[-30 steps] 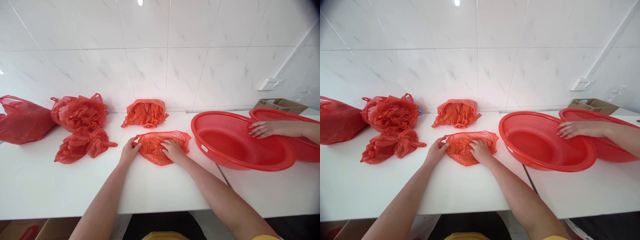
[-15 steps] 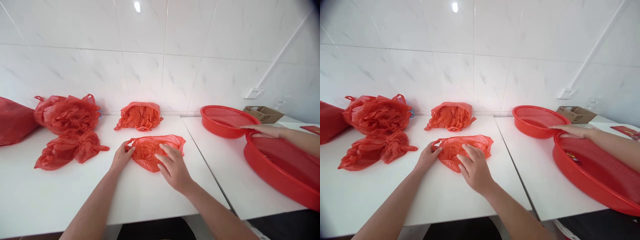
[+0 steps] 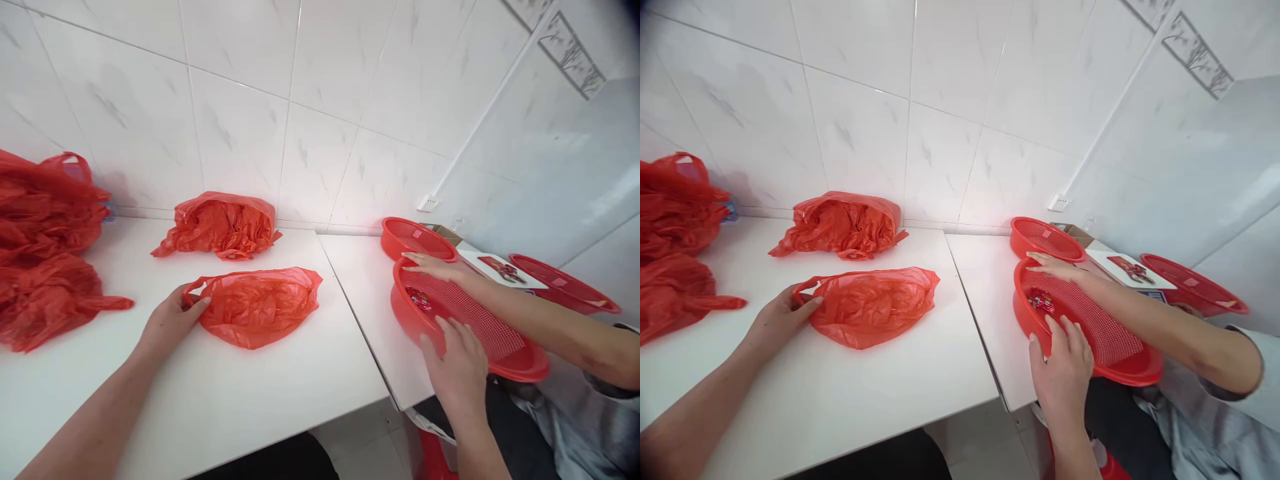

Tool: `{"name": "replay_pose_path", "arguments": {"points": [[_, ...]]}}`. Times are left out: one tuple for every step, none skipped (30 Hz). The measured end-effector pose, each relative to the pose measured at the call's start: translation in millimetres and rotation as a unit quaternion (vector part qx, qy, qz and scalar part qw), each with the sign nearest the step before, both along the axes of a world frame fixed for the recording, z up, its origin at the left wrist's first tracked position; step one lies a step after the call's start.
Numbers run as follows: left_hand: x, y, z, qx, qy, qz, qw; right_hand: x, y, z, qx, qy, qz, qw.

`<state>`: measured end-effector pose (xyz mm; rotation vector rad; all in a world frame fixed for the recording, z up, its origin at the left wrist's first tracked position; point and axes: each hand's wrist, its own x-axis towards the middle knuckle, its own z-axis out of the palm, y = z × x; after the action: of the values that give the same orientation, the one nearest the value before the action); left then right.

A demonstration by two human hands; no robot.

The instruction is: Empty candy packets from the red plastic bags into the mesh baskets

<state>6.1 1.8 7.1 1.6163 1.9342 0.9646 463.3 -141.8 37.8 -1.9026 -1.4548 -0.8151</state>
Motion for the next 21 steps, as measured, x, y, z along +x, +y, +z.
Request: {"name": "replay_pose_path", "arguments": {"points": [[0,-1,1.6,-0.004,0.003,-0.001,1.0,5,1,-3.5,-0.033,-0.007,-0.027,0.999],[1,-2,3.0,-0.008,0.006,-0.002,1.0,7,2,-7.2,-0.062,-0.013,-0.044,0.997],[1,-2,4.2,-0.012,0.008,-0.002,1.0,8,3,-10.6,-0.083,-0.017,-0.052,0.995],[2,-3,5.3,-0.014,0.009,-0.003,1.0,6,5,-13.4,-0.097,-0.02,-0.052,0.994],[2,-3,6.2,-0.014,0.01,-0.003,1.0,2,6,-15.4,-0.105,-0.023,-0.048,0.993],[3,-4,6.9,-0.015,0.009,-0.001,1.0,-4,7,-16.6,-0.108,-0.024,-0.041,0.993],[3,-4,7.5,-0.018,0.009,0.001,1.0,-11,8,-17.0,-0.109,-0.023,-0.033,0.993],[3,-4,8.1,-0.021,0.009,0.003,1.0,-18,9,-16.7,-0.108,-0.021,-0.024,0.994],[4,-4,8.4,-0.024,0.009,0.005,1.0,-25,9,-16.1,-0.108,-0.019,-0.015,0.994],[4,-4,8.7,-0.027,0.01,0.007,1.0,-32,9,-15.3,-0.107,-0.017,-0.005,0.994],[4,-4,8.9,-0.028,0.01,0.007,1.0,-39,8,-14.6,-0.105,-0.016,0.004,0.994],[4,-5,8.9,-0.029,0.01,0.006,0.999,-45,7,-14.0,-0.102,-0.018,0.012,0.995],[4,-5,8.8,-0.03,0.01,0.006,0.999,-50,6,-13.7,-0.099,-0.02,0.021,0.995],[4,-5,8.6,-0.031,0.009,0.006,0.999,-55,4,-13.6,-0.097,-0.022,0.031,0.995],[4,-4,8.2,-0.032,0.01,0.004,0.999,-59,2,-13.6,-0.096,-0.023,0.043,0.994],[4,-4,7.7,-0.034,0.013,0.004,0.999,-63,1,-13.5,-0.095,-0.021,0.057,0.994],[3,-4,7.0,-0.035,0.018,0.004,0.999,-67,-1,-13.2,-0.094,-0.016,0.072,0.993],[2,-3,6.1,-0.033,0.024,0.004,0.999,-70,-2,-12.2,-0.093,-0.01,0.089,0.992],[2,-2,5.2,-0.032,0.03,0.005,0.999,-73,-4,-10.3,-0.091,-0.001,0.11,0.99],[1,-1,4.2,-0.032,0.035,0.007,0.999,-75,-6,-7.2,-0.093,0.013,0.134,0.987],[0,-1,3.3,-0.032,0.04,0.009,0.999,-76,-8,-2.7,-0.095,0.035,0.162,0.982]]}}
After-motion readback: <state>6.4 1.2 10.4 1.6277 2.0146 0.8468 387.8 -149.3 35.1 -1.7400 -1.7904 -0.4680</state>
